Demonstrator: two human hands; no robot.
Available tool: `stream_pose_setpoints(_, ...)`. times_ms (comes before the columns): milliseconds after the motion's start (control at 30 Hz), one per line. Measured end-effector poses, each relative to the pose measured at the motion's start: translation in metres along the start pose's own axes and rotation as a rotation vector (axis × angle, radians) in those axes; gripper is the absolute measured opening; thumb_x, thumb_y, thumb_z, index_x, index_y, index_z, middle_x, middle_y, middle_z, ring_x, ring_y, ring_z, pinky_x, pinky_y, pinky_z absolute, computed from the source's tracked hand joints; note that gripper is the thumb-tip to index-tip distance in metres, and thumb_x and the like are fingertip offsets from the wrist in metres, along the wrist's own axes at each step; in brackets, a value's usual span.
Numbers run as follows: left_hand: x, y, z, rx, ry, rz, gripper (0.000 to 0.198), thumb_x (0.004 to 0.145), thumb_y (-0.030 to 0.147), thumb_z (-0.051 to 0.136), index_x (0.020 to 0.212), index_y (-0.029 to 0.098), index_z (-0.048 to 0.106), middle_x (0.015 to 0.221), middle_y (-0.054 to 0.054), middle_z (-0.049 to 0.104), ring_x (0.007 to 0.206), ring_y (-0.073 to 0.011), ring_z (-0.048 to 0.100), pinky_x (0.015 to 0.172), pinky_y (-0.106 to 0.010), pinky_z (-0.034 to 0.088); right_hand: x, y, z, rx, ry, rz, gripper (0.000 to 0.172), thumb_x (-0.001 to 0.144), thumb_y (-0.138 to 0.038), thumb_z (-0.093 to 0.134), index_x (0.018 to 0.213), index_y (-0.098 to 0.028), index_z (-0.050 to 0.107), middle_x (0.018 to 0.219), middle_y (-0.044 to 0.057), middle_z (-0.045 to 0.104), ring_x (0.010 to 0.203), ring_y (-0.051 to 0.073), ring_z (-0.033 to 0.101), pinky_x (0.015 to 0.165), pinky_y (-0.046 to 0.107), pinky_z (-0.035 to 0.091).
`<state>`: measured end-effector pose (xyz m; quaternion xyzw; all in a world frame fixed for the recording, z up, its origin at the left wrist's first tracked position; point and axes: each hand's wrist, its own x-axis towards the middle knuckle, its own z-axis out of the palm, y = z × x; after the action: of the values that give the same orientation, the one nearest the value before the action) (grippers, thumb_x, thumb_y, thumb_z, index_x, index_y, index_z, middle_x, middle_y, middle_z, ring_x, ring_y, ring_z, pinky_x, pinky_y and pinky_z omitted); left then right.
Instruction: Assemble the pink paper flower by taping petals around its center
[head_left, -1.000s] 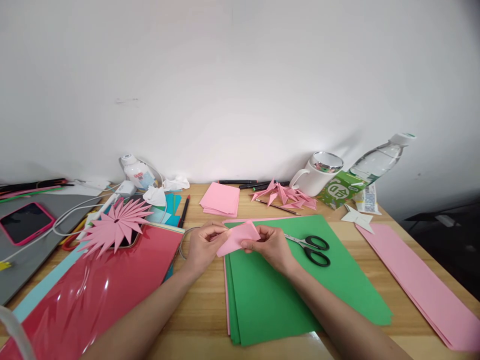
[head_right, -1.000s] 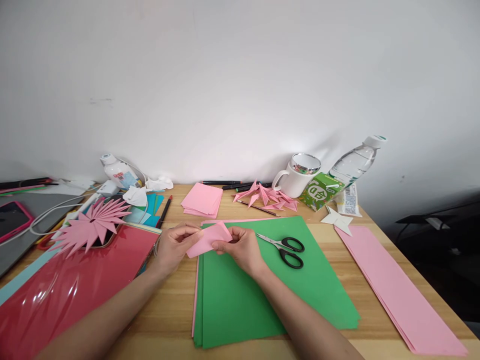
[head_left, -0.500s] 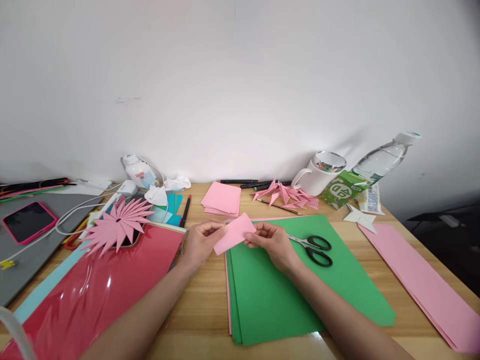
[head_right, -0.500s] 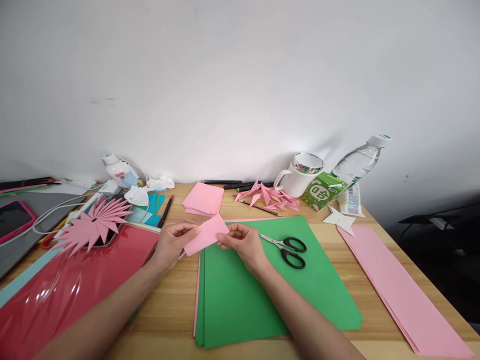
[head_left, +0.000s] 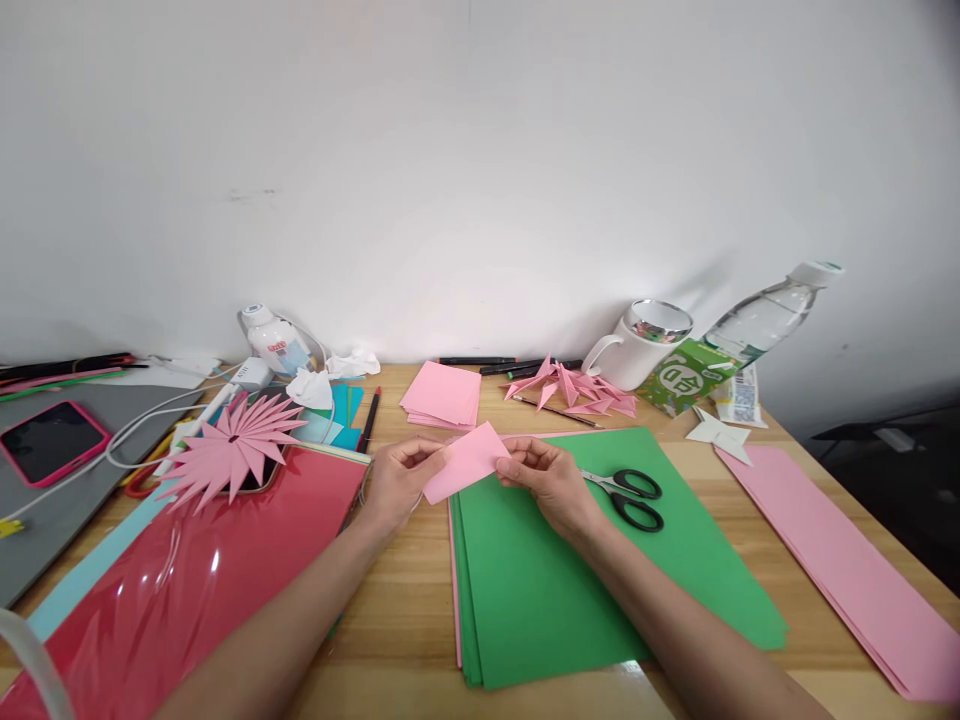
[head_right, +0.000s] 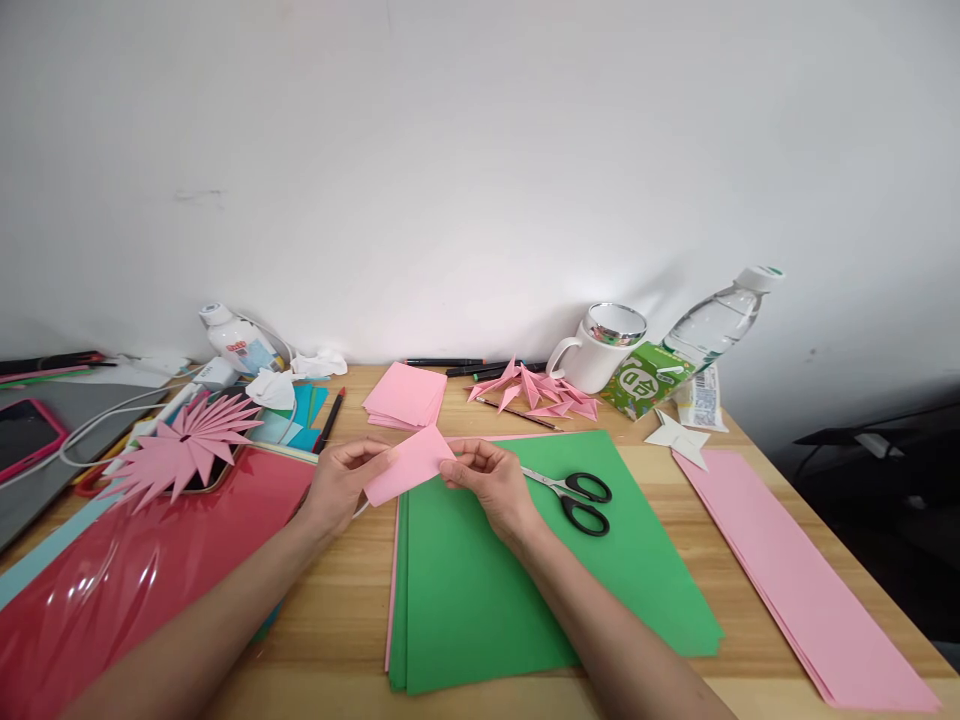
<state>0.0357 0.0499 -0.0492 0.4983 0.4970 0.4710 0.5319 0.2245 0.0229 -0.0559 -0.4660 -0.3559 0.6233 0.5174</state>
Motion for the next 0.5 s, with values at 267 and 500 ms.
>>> stream_pose_setpoints(267,-0.001,0.004,0.001,-0.1,-0.015,-0.078,0.021,0.055,0.031,0.077,0.064,0.013,0.07,0.068,-0.005,0.068,0.058,-0.0128,0.056,0.052,-0.023,0.041,-0.002,-0.001,0.004,-0.025,-0.027,-0.038,0.037,0.059,-0.036,0.077,0.09,-0.018,0.066,0.069,0.0,0.065,0.06,0.012,0.059,0.059,0.026,0.051)
stream_pose_setpoints(500,-0.01,0.007,0.009,-0.128,-0.04,-0.111,0.02,0.056,0.033,0.075,0.063,0.016,0.07,0.078,-0.005,0.069,0.068,-0.0157,0.058,0.058,-0.024,0.044,-0.009,0.008,0.016,-0.004,-0.201,0.075,0.041,0.054,-0.033,0.079,0.088,-0.016,0.065,0.079,0.004,0.069,0.07,0.017,0.064,0.064,0.029,0.055)
